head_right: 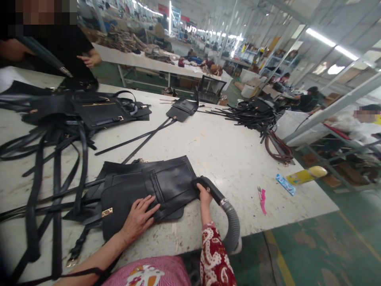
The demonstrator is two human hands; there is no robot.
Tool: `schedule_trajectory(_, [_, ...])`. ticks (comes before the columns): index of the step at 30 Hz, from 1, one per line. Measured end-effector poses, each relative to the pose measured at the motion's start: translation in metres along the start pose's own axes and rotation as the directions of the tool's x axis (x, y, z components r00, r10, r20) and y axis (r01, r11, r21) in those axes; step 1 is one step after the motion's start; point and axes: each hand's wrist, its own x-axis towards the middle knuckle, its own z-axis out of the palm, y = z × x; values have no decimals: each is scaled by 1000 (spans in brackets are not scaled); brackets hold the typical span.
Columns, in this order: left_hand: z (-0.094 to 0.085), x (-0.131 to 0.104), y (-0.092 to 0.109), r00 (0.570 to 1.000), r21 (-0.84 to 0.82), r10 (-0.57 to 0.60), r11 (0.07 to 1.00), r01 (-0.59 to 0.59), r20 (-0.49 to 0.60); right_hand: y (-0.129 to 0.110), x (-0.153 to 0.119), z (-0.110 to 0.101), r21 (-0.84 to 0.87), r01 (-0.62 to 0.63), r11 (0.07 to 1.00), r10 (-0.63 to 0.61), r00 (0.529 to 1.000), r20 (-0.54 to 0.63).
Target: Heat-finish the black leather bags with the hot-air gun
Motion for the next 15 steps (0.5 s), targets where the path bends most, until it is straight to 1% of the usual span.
schedule_trajectory(2, [0,1,0,1000,-4,5,1000,-5,2,-12,-3,2,-4,57,998,-57,997,43])
schedule_trajectory(3, [1,1,0,1000,-5,14,1000,-14,6,-19,-9,3,0,98,995,-98,992,77])
schedule_trajectory(4, [1,0,-1,1000,-7,25,1000,-25,12,-25,-19,4,9,140,990,-140,984,113])
schedule_trajectory(6, [3,-2,-2,999,-19,41,999,-40,21,-37,-48,6,45,239,970,-243,942,232])
schedule_trajectory(7, [4,-3,-3,999,-31,43,999,-42,23,-41,-65,7,72,287,955,-295,906,304])
schedule_trajectory(8, [5,-5,-3,999,-47,43,998,-42,24,-44,-83,10,125,367,922,-383,814,437])
schedule_trajectory(9, [6,-6,-4,999,-67,42,997,-41,25,-46,-100,13,168,421,891,-445,739,506])
schedule_trajectory(10, [7,-7,-4,999,-88,38,996,-35,25,-48,-115,17,190,465,865,-485,676,555])
schedule_trajectory(11, [8,-7,-4,999,-111,31,993,-28,23,-49,-128,22,195,509,838,-515,623,588])
schedule_trajectory(12, [9,-7,-5,1000,-135,23,991,-21,20,-49,-139,28,178,544,820,-529,601,599])
schedule_trajectory(13, [9,-6,-5,1000,-158,15,987,-13,12,-49,-146,35,147,572,807,-532,596,601])
schedule_trajectory(15, [10,-5,-6,1000,-202,5,979,-6,-7,-49,-155,50,71,598,798,-521,626,580])
